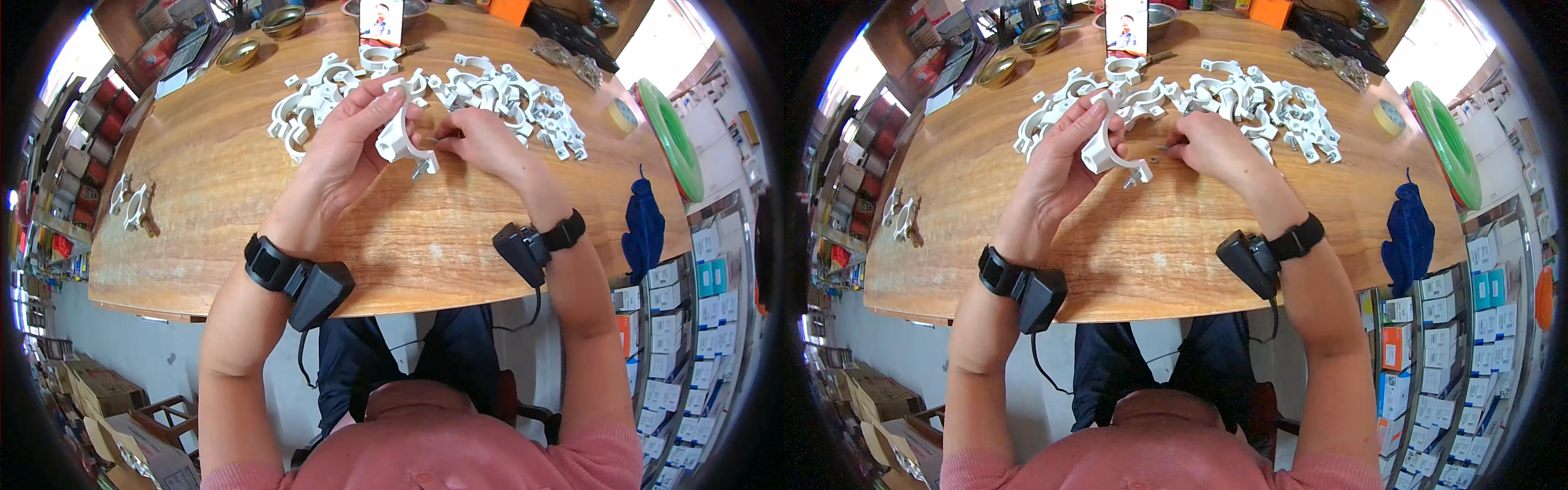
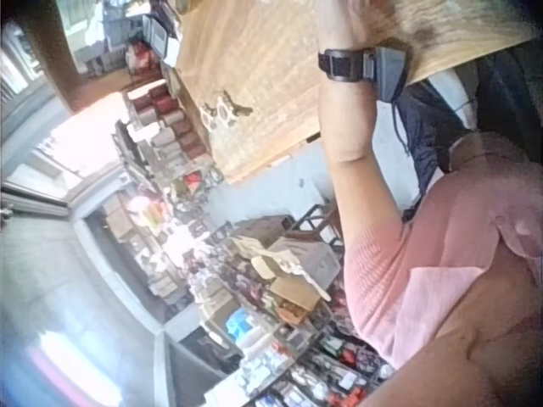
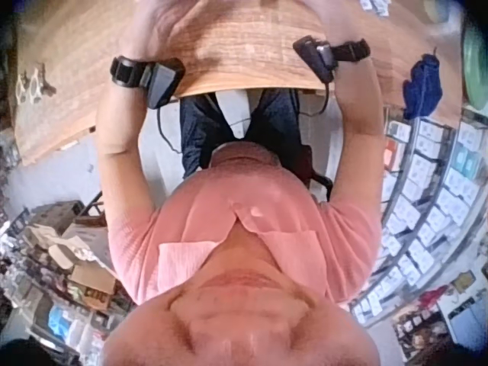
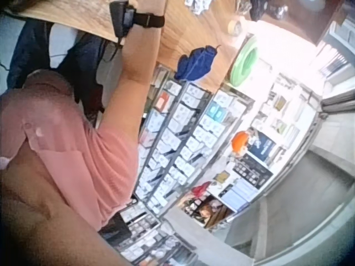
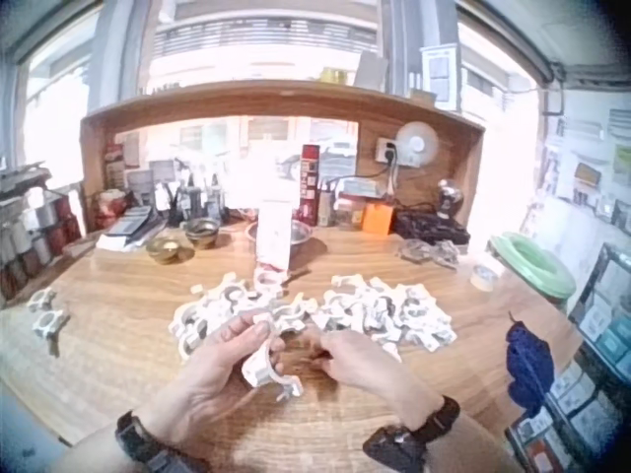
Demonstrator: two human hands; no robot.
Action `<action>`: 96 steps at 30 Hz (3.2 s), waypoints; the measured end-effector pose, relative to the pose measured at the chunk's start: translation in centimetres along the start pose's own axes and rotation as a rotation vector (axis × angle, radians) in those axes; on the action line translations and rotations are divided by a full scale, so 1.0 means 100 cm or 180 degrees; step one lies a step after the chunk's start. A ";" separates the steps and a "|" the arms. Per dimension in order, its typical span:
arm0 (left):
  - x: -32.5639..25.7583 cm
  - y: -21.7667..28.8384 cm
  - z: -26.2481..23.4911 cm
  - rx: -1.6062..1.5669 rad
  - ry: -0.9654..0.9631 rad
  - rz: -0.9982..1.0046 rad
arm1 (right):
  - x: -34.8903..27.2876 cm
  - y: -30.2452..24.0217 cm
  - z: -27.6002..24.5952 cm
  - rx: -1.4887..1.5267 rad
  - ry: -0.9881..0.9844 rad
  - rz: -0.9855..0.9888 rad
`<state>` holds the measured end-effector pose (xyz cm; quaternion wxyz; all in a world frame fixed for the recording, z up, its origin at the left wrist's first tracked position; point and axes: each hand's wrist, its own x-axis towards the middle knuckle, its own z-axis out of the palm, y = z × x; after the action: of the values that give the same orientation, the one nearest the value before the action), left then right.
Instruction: The person assembles white plastic hardware clamps by hand on a wooden table, inserting small metal screws into pre-drilled holes and then placing a larger brass-colored fitting into one of the clamps.
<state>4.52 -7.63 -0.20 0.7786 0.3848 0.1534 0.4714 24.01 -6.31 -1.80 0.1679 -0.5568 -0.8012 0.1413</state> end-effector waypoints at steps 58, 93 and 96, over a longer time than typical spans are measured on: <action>-0.003 -0.010 0.009 0.2463 0.0319 0.0554 | -0.022 -0.045 -0.026 0.2962 0.1803 -0.0595; 0.005 -0.021 -0.007 0.2925 0.0581 0.0096 | -0.005 -0.024 -0.002 0.3629 0.0775 0.0731; 0.007 -0.025 -0.007 0.2798 0.0585 0.0315 | -0.005 -0.021 0.000 0.3673 0.0315 0.0936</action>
<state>6.03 -7.39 -2.44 0.5009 0.6423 0.3889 0.4304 22.36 -7.51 -0.97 0.4591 -0.4866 -0.5007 0.5493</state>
